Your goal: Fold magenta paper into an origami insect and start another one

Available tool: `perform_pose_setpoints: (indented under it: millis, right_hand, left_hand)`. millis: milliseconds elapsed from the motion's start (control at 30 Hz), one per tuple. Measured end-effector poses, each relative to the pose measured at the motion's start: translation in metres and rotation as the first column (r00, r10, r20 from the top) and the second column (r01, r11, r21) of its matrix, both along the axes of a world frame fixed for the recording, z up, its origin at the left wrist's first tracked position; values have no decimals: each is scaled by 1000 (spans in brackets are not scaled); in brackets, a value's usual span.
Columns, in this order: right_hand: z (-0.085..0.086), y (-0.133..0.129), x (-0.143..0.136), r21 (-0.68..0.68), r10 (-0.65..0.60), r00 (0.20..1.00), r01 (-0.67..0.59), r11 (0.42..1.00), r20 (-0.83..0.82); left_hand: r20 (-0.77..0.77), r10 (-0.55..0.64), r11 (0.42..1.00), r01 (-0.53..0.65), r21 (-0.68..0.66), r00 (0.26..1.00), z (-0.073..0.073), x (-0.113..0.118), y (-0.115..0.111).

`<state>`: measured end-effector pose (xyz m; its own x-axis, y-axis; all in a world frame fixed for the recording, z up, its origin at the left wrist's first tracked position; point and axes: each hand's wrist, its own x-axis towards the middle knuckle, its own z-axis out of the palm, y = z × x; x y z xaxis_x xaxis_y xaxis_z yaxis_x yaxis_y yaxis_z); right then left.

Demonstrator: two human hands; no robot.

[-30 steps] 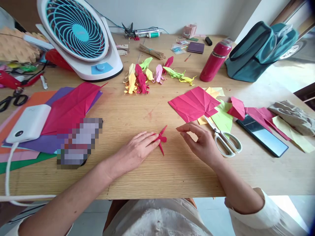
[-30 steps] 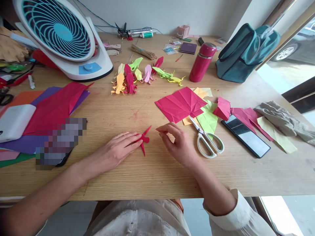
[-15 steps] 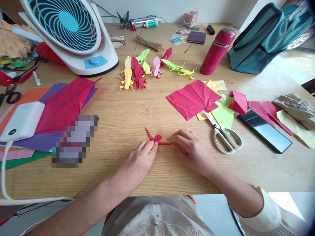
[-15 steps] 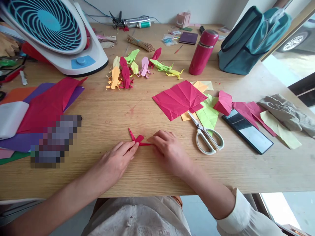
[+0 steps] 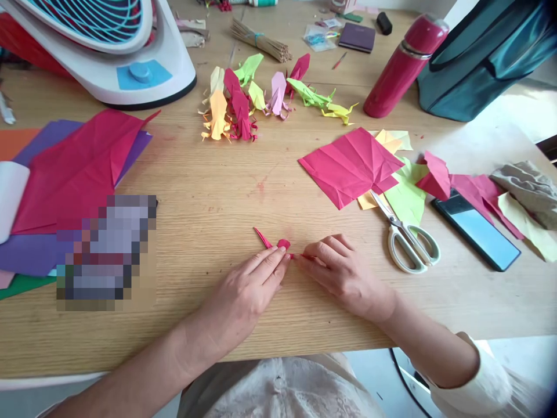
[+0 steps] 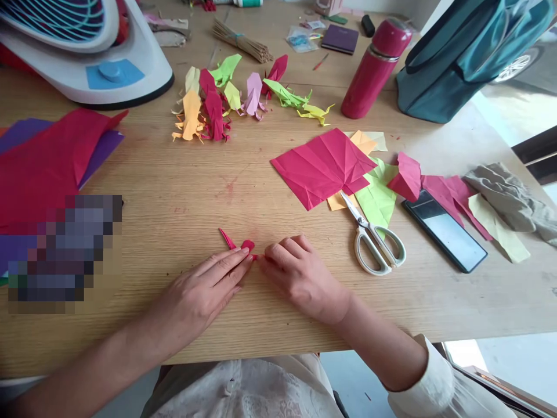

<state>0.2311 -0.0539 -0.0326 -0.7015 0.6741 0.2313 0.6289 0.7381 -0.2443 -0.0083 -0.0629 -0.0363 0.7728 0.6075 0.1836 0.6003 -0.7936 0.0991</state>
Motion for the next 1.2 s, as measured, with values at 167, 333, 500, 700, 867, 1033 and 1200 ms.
perform_pose_setpoints:
  millis: [167, 333, 500, 700, 867, 1033, 1200]
  right_hand:
    - [6, -6, 4, -24, -21, 999, 22, 999, 48]
    - [4, -26, 2, -69, -141, 988, 145, 987, 64]
    - [-3, -48, -22, -133, -296, 955, 298, 945, 33]
    - [-3, -57, -47, -118, -383, 922, 387, 915, 51]
    - [-3, -64, -45, -60, -459, 883, 466, 883, 96]
    - [-3, -67, -45, -34, -498, 856, 507, 861, 136]
    - [-3, -69, -45, -12, -516, 841, 524, 852, 162]
  left_hand:
    - [-41, 15, 1000, -14, 22, 999, 1, 4, -2]
    - [-57, 19, 999, -17, 27, 998, -1, 6, -5]
    - [-16, 60, 998, -60, 10, 998, -3, 11, -13]
    - [50, 123, 992, -124, 17, 991, -8, 17, -28]
    - [24, 123, 992, -124, 10, 992, -9, 17, -29]
    - [23, 128, 991, -129, 25, 992, -7, 16, -27]
    - [14, 128, 991, -129, 35, 992, -2, 15, -25]
